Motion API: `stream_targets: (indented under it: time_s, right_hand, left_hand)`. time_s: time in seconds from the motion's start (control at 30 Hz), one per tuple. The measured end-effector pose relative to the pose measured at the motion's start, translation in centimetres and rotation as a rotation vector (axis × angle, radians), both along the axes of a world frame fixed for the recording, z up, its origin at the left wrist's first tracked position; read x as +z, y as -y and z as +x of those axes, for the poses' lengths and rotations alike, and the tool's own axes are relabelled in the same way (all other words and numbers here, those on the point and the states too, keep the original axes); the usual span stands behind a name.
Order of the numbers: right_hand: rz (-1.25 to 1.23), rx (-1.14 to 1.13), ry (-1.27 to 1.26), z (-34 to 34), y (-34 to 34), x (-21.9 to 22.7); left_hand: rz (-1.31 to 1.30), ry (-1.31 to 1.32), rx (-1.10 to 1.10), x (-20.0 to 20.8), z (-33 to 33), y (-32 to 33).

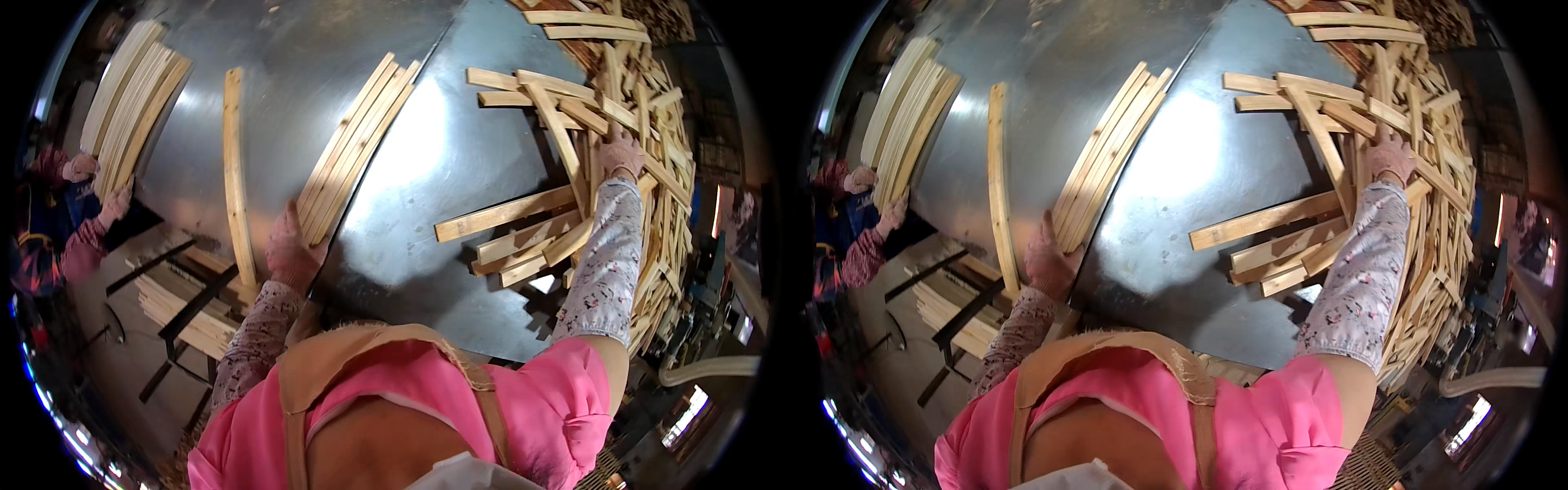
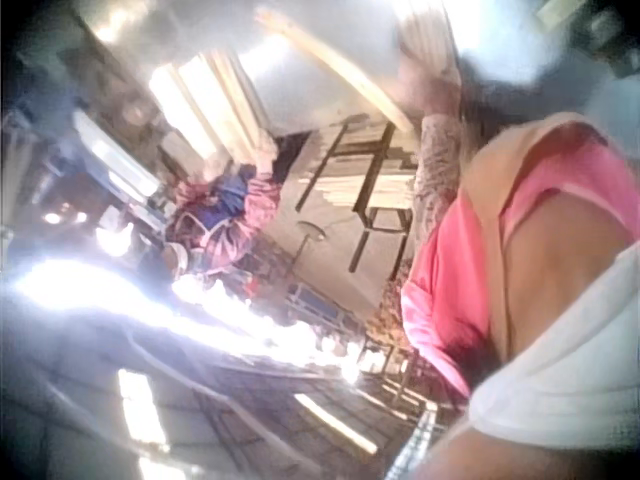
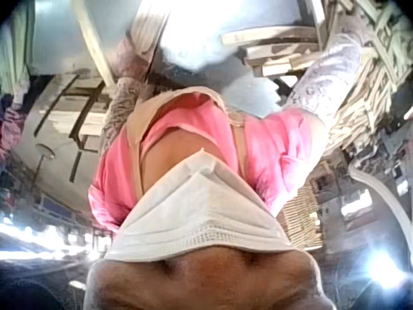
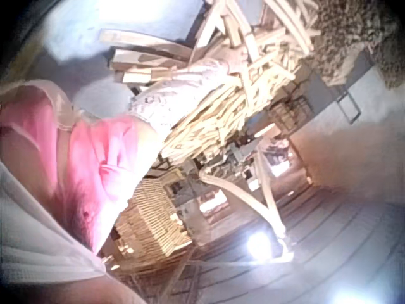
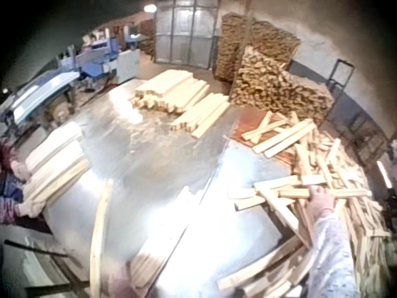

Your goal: The person sorts thin wooden strips on a metal table, picking them up from a pile and arranging them into neat stacks. The person repeatedly gathers strips and aligns them side-by-side to form organized bundles.

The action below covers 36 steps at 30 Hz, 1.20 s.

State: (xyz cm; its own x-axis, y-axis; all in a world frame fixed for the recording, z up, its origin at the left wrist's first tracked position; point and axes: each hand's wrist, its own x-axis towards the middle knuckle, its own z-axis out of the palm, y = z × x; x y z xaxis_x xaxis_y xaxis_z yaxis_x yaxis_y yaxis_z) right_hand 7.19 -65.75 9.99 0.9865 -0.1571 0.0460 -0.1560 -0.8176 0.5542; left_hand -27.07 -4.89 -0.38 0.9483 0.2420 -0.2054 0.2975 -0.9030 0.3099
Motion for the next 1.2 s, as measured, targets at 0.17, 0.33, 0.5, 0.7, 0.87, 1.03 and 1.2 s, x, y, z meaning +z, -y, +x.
stream_targets:
  time_s: [0.17, 0.33, 0.5, 0.7, 0.87, 1.03, 1.2]
  right_hand:
    - [0.021, 0.001, -0.181, 2.7, -2.3, -0.3]
    - [0.088, 0.118, -0.135, 4.0, 0.0, -3.4]
    - [0.224, 0.087, -0.02, 3.7, -2.2, -3.6]
    - [0.558, 0.588, -0.229, 3.3, -19.0, 1.0]
    - [0.725, 0.695, -0.288, 2.1, -36.1, -7.3]
    - [1.335, 0.244, -0.41, -9.5, -48.4, -10.4]
    - [0.798, 0.315, 0.076, -9.4, -27.7, -6.6]
  left_hand:
    - [0.004, 0.013, 0.114, -1.5, -0.6, -2.8]
    - [0.051, -0.105, 0.105, -1.2, 0.9, -3.4]
    - [0.083, -0.062, 0.08, -2.2, 0.3, -3.6]
    - [-0.024, -0.032, 0.135, -1.4, 0.5, -3.5]
    - [-0.084, 0.016, 0.134, 0.8, 2.1, -3.0]
    - [0.073, -0.011, 0.02, 2.0, 1.6, -1.6]
    - [0.171, -0.099, 0.091, 1.6, 1.0, -0.9]
